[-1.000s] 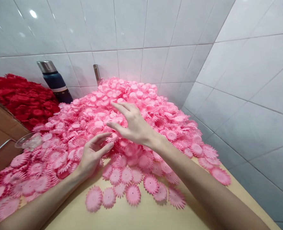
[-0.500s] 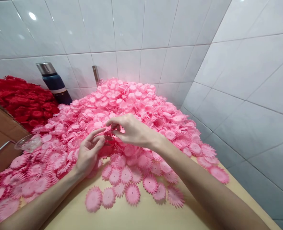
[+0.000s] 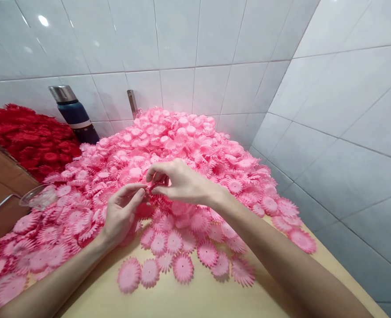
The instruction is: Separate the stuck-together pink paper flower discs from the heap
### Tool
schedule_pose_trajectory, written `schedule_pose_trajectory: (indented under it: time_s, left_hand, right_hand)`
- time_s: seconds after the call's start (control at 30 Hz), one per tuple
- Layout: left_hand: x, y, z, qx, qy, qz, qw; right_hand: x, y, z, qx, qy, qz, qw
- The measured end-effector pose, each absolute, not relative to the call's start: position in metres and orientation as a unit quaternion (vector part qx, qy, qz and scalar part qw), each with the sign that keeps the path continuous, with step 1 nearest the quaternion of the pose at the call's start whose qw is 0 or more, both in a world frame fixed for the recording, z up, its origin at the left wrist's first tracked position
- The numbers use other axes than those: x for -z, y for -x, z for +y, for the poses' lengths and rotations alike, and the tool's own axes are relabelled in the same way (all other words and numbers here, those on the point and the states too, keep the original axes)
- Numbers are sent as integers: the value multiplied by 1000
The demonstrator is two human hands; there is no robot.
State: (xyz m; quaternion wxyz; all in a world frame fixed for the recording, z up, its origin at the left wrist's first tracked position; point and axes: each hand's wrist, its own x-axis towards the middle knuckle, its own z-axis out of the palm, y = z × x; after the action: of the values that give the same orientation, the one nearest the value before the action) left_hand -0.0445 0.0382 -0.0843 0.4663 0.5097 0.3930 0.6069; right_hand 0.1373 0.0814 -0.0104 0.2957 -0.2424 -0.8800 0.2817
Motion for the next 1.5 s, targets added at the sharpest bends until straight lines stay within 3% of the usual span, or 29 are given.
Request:
schedule_pose_trajectory:
  time_s: [0.27,0.5,0.7,0.93,1.1,1.27,1.4,1.5]
  left_hand:
    - [85,42,37,-599,-515,363,494]
    - [85,42,37,-594,-497,374,510]
    - [85,45,39,-604,-501,373,495]
    - [86,45,40,-623,-470,388,490]
    - [85,44,41,-631,-448,388,501]
    - [85,45,40,-631,-453,399,487]
    - [86,45,41,-634,-459,368,501]
    - [87,46,40,-631,-463,352,513]
  right_hand:
    - [15,-132,80,-246,255,-876,326]
    - [18,-129,77,-218,256,-894,296]
    - [23,-127,80,-248,260,-882,304]
    - [17,-134,82,-382,271,-795,386]
    - [16,-134,88,-276,324,-746,512]
    - [15,-132,88,-185,330,-810,448]
    - [16,-132,82,-245,267,-868,340]
    - [19,-131,81,-293,252,-866,318]
